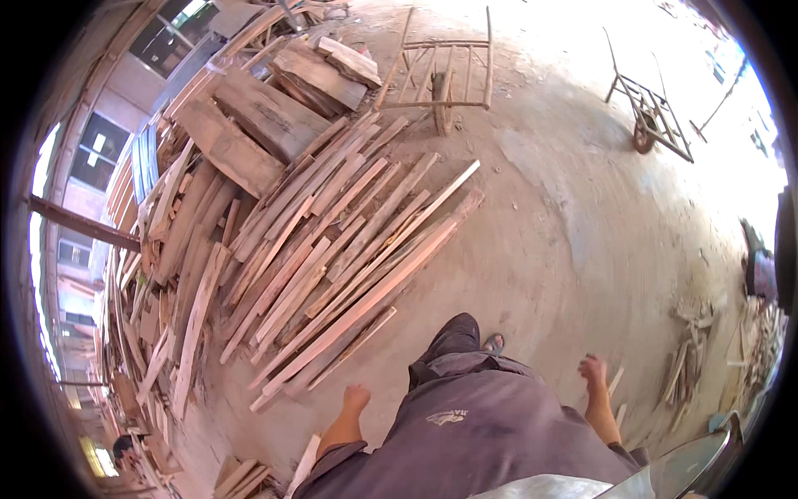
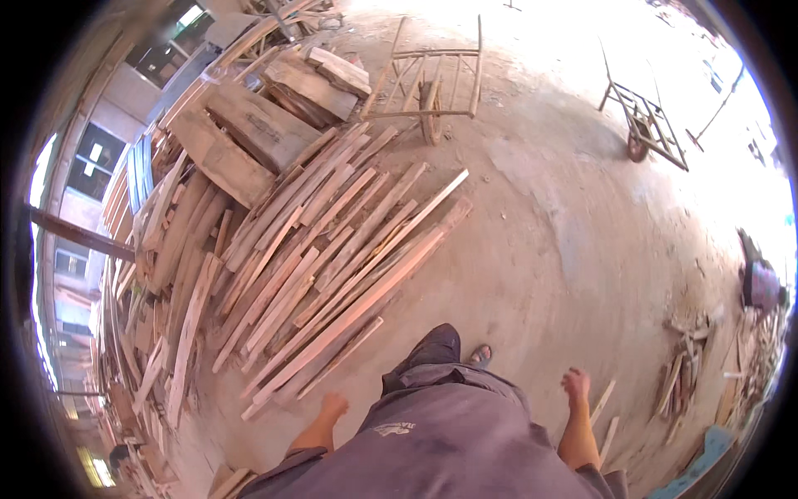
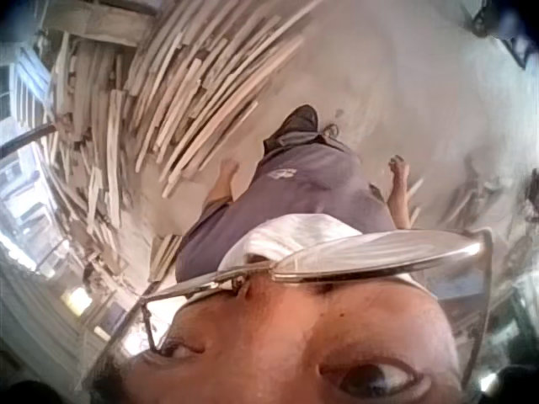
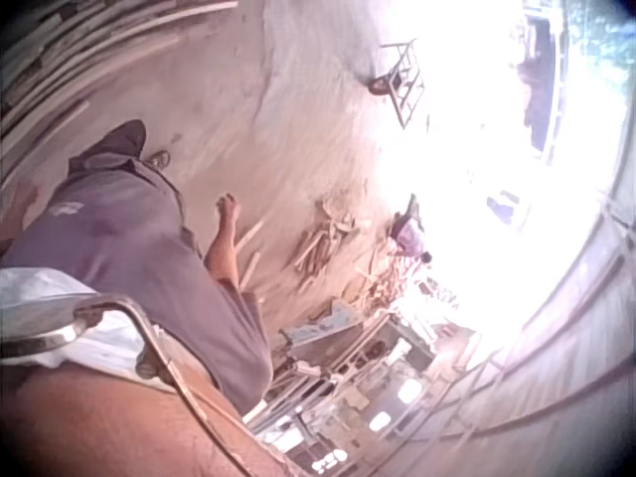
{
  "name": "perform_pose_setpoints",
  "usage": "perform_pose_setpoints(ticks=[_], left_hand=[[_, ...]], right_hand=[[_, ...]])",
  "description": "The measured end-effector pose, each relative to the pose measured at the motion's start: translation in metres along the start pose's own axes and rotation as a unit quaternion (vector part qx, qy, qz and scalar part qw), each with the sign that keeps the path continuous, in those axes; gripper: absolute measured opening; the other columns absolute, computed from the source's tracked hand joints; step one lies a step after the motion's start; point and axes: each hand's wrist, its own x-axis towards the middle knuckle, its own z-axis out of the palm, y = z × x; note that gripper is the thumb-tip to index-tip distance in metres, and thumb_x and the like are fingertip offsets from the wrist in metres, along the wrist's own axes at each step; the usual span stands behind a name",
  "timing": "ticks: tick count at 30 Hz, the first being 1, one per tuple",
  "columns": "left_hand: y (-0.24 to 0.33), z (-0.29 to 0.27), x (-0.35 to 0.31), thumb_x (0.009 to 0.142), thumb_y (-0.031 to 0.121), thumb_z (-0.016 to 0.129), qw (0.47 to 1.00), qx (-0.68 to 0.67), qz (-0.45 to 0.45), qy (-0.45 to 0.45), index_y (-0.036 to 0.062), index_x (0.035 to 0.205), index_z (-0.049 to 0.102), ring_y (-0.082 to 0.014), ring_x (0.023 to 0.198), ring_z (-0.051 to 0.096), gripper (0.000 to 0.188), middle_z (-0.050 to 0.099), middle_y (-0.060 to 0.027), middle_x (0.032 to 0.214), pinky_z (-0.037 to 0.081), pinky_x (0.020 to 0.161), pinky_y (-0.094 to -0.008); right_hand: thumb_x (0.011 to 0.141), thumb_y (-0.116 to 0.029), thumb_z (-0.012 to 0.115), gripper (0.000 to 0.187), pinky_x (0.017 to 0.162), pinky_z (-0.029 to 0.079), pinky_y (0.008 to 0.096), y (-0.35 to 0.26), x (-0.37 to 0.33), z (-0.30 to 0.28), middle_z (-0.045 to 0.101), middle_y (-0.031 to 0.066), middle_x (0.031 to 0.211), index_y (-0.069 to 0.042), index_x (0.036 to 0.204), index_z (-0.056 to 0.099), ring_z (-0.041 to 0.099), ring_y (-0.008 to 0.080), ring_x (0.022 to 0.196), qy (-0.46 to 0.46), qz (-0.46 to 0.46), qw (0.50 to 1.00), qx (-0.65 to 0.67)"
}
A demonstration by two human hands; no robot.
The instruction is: The person carries long wooden planks across a woodworking workshop, picking them up from one pile and moving them to a different stack.
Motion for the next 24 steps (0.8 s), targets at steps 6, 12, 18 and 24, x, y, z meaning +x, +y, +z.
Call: perform_pose_setpoints(ticks=[6, 12, 18, 24], left_hand=[[0.094, 0.036, 0.044, 0.075, 0.026, 0.066, 0.986, 0.054, 0.106, -0.120, 0.0075, 0.106, 0.072, -0.0414, 0.105, 0.064, 0.037, 0.070, -0.0233, 0.104, 0.051, 0.092, -0.0475], [0.407, -0.008, 0.131, 0.077, 0.024, 0.064, 0.991, -0.027, 0.119, -0.047, 0.0033, 0.129, 0.062, -0.0409, 0.118, 0.060, 0.056, 0.062, -0.0285, 0.123, 0.048, 0.100, -0.0453], [0.740, -0.159, 0.191, 0.082, 0.020, 0.055, 0.934, -0.041, 0.327, 0.137, -0.0078, 0.124, 0.061, -0.0430, 0.107, 0.064, 0.051, 0.065, -0.0334, 0.109, 0.052, 0.091, -0.0432], [1.042, -0.215, 0.237, 0.089, 0.017, 0.059, 0.881, -0.181, 0.431, 0.072, -0.0095, 0.129, 0.055, -0.0255, 0.080, 0.068, 0.048, 0.070, -0.0156, 0.086, 0.053, 0.077, -0.0366]], right_hand=[[0.087, -0.013, 0.062, 0.043, 0.068, 0.050, 0.0288, -0.259, 0.091, 0.101, 0.070, 0.0113, 0.093, 0.006, 0.125, 0.060, 0.064, 0.0149, 0.078, 0.004, -0.151, 0.984, -0.090], [0.084, -0.012, 0.061, 0.044, 0.075, 0.054, 0.0307, -0.325, 0.214, 0.123, 0.072, 0.0135, 0.100, 0.002, 0.125, 0.063, 0.068, 0.0198, 0.083, -0.072, -0.180, 0.936, -0.293], [0.079, -0.006, 0.061, 0.038, 0.069, 0.057, 0.0350, -0.316, 0.248, 0.057, 0.073, 0.0170, 0.091, 0.001, 0.115, 0.069, 0.070, 0.0240, 0.075, 0.050, 0.039, 0.953, -0.296], [0.083, -0.015, 0.062, 0.034, 0.069, 0.055, 0.0401, -0.321, 0.300, 0.015, 0.073, 0.0148, 0.087, 0.002, 0.111, 0.070, 0.070, 0.0295, 0.078, 0.057, 0.143, 0.934, -0.322]])
